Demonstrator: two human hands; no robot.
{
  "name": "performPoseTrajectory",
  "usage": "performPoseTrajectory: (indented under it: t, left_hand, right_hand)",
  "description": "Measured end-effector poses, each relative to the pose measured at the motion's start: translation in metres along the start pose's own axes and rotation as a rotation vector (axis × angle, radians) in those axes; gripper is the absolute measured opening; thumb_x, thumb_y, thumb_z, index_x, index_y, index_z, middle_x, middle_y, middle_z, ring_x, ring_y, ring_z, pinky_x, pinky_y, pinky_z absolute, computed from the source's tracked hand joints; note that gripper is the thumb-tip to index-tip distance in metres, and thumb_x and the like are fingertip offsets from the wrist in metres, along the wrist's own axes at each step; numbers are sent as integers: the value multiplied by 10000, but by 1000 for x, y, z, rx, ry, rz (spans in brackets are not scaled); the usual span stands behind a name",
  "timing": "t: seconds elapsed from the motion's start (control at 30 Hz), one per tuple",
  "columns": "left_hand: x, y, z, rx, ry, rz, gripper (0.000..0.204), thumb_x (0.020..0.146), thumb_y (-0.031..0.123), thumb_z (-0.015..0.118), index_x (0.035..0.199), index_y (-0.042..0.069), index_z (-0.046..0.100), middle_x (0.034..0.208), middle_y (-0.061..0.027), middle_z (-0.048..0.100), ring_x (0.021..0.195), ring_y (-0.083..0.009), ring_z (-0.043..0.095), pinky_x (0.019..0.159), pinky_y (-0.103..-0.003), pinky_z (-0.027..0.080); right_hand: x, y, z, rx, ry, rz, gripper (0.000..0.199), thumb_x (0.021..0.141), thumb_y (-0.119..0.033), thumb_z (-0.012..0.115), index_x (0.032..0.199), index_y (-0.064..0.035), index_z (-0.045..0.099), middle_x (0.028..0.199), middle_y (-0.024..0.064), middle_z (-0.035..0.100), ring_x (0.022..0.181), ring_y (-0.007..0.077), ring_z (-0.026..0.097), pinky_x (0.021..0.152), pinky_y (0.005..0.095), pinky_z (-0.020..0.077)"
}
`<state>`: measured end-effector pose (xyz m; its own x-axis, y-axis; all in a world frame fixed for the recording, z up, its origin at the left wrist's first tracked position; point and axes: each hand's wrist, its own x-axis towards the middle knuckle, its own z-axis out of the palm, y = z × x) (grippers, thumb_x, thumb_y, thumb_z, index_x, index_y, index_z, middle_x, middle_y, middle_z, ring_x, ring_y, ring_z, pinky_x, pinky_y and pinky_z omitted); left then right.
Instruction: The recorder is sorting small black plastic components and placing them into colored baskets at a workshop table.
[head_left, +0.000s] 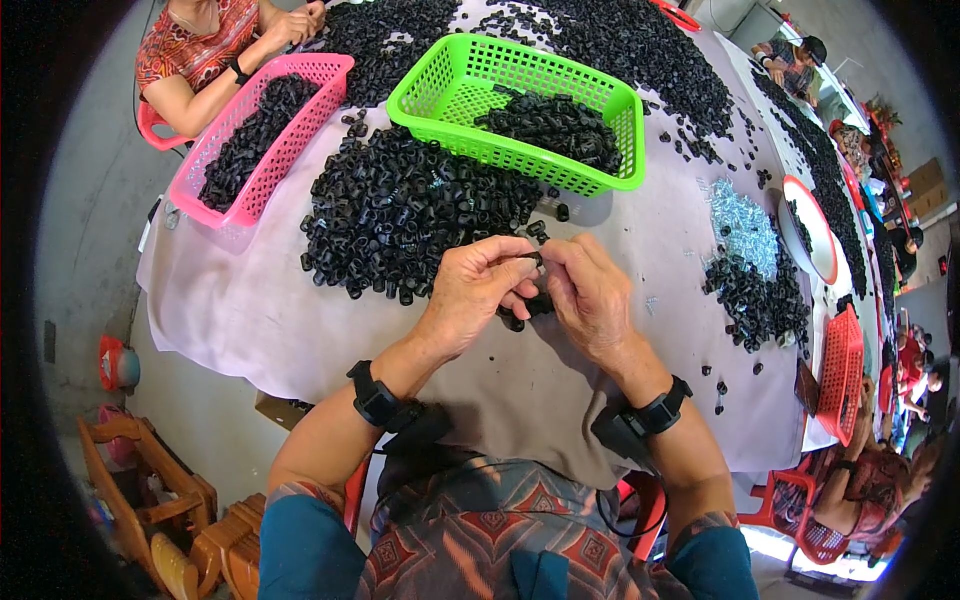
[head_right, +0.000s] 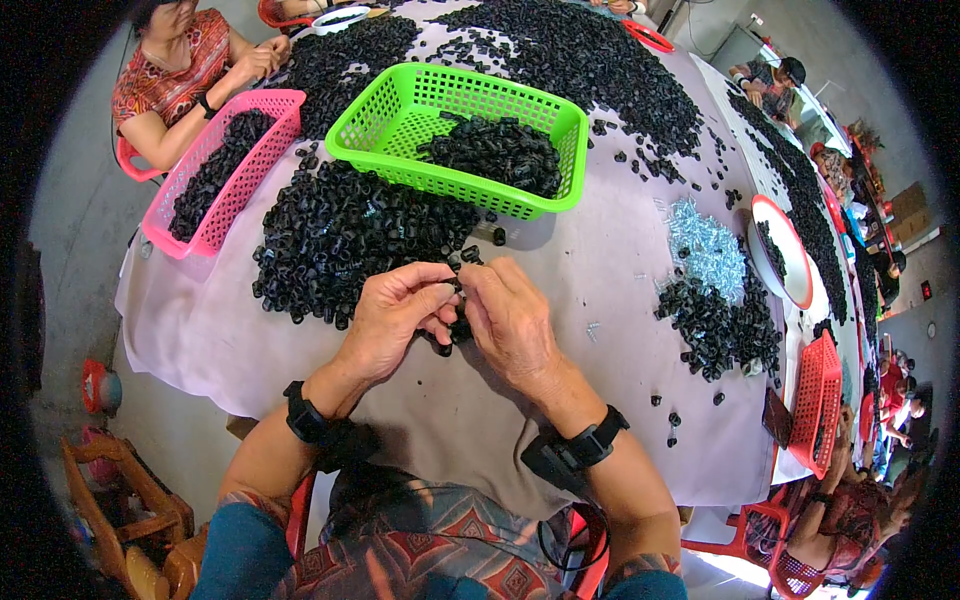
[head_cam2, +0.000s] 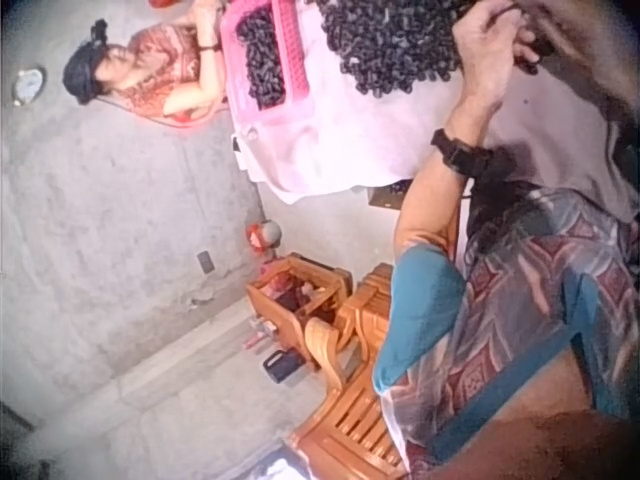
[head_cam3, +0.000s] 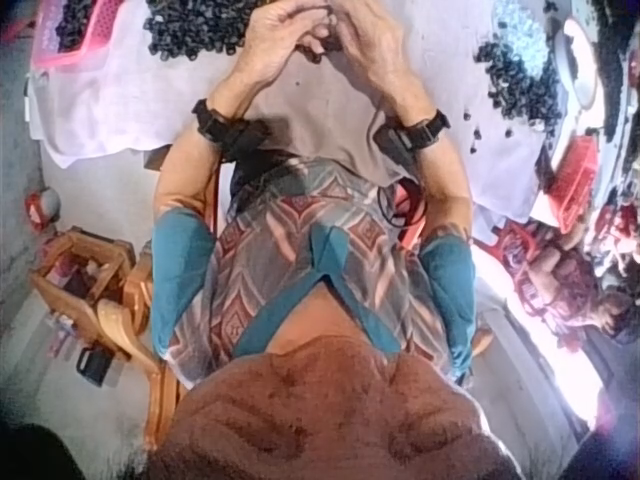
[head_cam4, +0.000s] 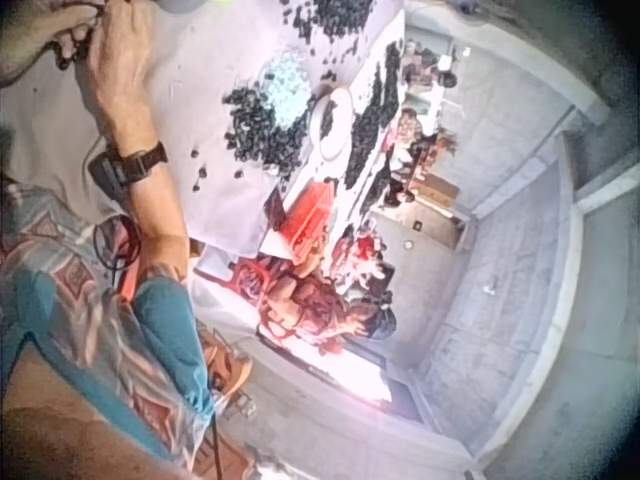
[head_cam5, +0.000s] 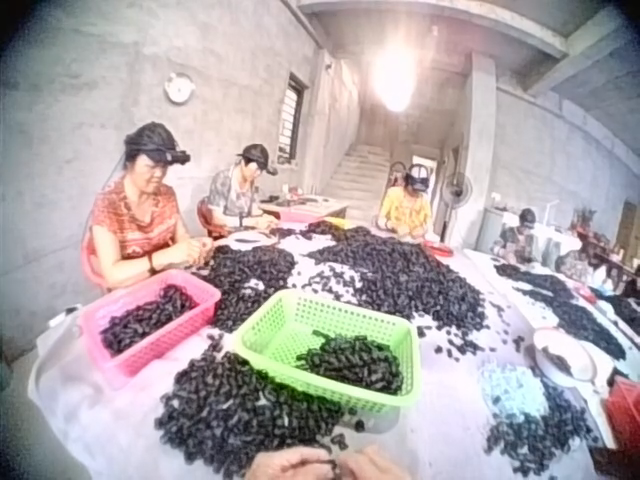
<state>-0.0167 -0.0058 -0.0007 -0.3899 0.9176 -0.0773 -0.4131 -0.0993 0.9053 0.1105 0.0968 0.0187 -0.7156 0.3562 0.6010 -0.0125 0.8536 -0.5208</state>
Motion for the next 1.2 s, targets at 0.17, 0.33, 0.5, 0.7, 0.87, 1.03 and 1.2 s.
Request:
performPoseTrajectory:
  t: [0.17,0.33,0.5,0.7,0.87,1.03,1.2]
  left_hand:
    - [1,-1,0,10,21,19,189,887,64,574,1054,-21,597,844,-83,631,699,-109,604,553,-240,547]
    - [2,-1,2,-5,37,39,180,890,67,571,1048,-15,601,840,-75,627,695,-102,598,553,-235,537]
    - [1,1,0,-39,27,74,194,895,67,560,1072,-8,592,877,-80,634,714,-104,598,558,-241,524]
    - [3,-1,-2,-44,13,83,215,893,79,574,1094,4,582,889,-90,637,719,-112,600,563,-253,526]
    - [3,-1,-1,-22,8,82,223,891,77,577,1102,6,577,896,-95,639,722,-115,602,564,-250,524]
    - [3,-3,-3,-26,-22,58,226,889,77,579,1103,3,576,899,-98,638,725,-116,604,568,-247,523]
    - [2,1,0,-12,-30,42,221,891,74,576,1098,0,576,899,-95,635,721,-116,603,570,-247,524]
  right_hand:
    - [0,-1,1,82,1,64,186,771,71,565,939,-8,549,752,134,514,692,306,525,615,366,446]
    - [-1,-12,-2,102,6,117,185,802,39,562,978,-14,580,768,130,544,695,277,551,621,342,456]
    - [5,8,-20,235,89,237,105,850,-5,566,946,11,606,790,83,586,717,155,570,641,260,452]
    - [2,34,-62,428,-94,515,86,826,6,581,907,6,611,725,68,583,674,127,556,627,256,450]
    - [-4,35,-52,-10,-368,212,93,739,13,593,823,-16,619,708,118,559,666,262,579,628,336,475]
    - [-5,34,-45,-28,-406,153,98,723,13,585,814,-11,610,729,138,550,716,323,568,648,383,475]
    - [-5,34,-38,-32,-421,145,122,731,17,573,844,-16,606,743,138,543,713,331,563,638,390,470]
